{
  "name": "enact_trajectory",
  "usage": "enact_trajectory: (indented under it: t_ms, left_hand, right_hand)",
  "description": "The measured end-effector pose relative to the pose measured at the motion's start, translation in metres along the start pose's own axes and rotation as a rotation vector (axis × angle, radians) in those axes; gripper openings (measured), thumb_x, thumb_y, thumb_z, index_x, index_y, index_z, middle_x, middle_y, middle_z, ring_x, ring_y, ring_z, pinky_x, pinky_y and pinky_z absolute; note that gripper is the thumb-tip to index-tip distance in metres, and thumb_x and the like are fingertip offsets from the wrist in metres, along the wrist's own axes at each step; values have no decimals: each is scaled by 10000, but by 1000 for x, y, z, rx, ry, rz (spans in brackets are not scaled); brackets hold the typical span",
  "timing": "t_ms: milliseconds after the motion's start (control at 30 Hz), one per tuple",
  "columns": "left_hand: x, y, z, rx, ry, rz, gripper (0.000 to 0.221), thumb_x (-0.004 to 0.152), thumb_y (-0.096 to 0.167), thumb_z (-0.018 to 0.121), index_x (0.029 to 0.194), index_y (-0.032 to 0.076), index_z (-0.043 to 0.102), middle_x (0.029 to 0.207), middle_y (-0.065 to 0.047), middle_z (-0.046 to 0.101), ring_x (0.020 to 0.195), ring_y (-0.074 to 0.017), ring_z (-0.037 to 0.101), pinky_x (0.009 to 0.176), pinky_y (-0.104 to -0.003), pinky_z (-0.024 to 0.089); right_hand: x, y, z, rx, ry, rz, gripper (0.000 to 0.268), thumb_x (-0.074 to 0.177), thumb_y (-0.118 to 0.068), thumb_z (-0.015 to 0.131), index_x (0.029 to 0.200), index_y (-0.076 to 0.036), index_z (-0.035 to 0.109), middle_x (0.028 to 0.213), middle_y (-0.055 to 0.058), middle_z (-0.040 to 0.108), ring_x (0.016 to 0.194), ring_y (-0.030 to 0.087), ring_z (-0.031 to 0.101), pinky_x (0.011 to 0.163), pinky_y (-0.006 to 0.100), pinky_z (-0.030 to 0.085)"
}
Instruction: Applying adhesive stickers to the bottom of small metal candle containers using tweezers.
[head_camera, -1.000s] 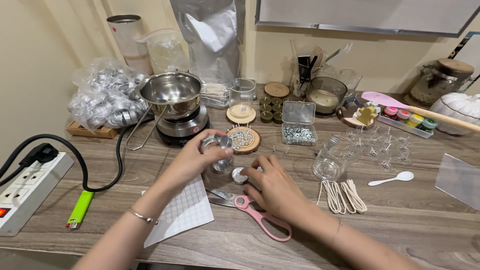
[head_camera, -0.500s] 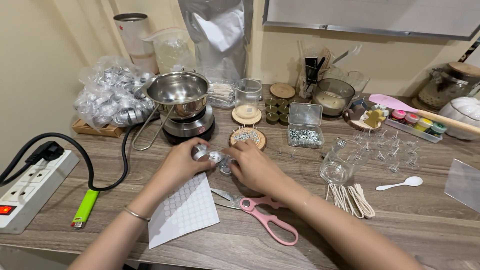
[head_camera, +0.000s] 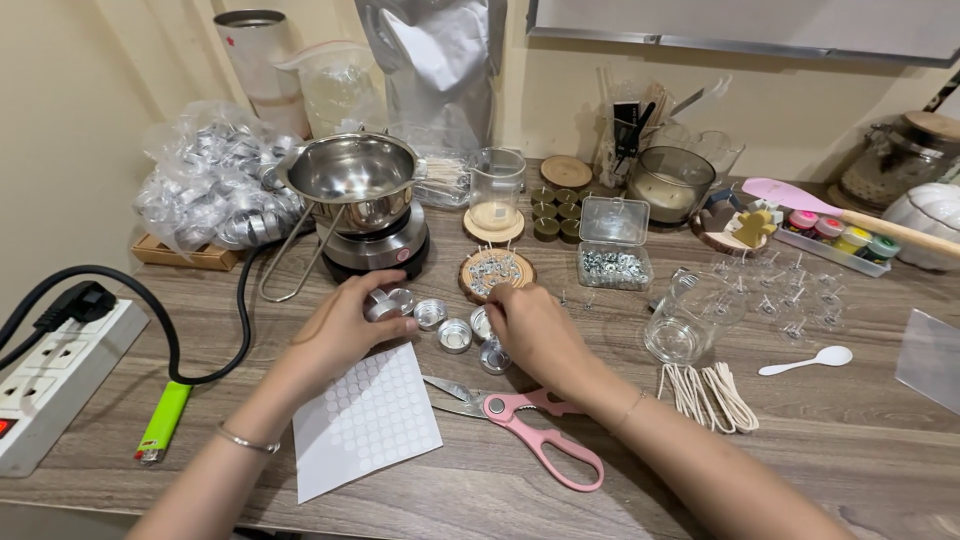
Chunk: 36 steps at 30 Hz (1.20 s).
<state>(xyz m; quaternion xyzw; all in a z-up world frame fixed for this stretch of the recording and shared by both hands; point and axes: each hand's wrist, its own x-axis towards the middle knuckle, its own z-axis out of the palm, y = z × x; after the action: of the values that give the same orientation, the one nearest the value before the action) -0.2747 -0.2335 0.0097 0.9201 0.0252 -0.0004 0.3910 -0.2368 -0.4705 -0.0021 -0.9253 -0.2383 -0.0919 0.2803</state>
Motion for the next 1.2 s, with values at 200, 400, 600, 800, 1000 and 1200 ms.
enact_trajectory:
  t_ms: [200,400,600,800,1000,1200]
  left_hand:
    - [-12,10,-1,-71,27,-193,512,830,473,752,1165,107,629,969,-65,695,845,-173,681,748,-317,555]
    - [0,-8,16,-632,-96,-193,473,973,484,598,1102,32,644,854,-48,558,761,-142,534,702,-284,484]
    - [-5,-5,16,-929,-255,-137,416,1042,363,431,1133,9,630,918,-75,656,838,-144,616,794,-311,549]
    - [-8,-11,17,-774,-290,-64,400,1017,328,471,1183,18,662,983,-65,722,921,-134,719,887,-291,605]
    - [-28,4,0,-176,-117,-59,350,954,405,628,1110,132,782,1015,-38,730,958,-167,692,939,-351,584]
    - [-21,-15,6,311,57,114,336,864,346,697,1120,151,794,1181,1,688,1194,-224,552,1048,-444,461]
  right_hand:
    - [-2,17,16,-100,174,-243,164,871,-114,711,958,10,774,912,208,704,889,365,683,797,470,569]
    - [-18,-45,-4,289,17,-368,357,893,-149,731,1212,7,699,1043,152,678,842,242,683,761,349,593]
    - [-7,-30,16,402,59,-280,300,915,-166,734,1195,-75,673,1018,69,696,886,177,714,785,317,603]
    - [-5,-23,12,333,11,-277,262,889,-159,758,1127,-59,711,1036,83,658,826,182,721,754,329,596]
    - [-12,-24,1,275,-161,-336,221,863,-126,755,1025,-17,652,976,96,654,805,207,705,720,343,592]
    - [-18,-17,16,150,-208,-487,215,868,-113,752,1013,7,649,989,136,666,902,297,681,790,400,575]
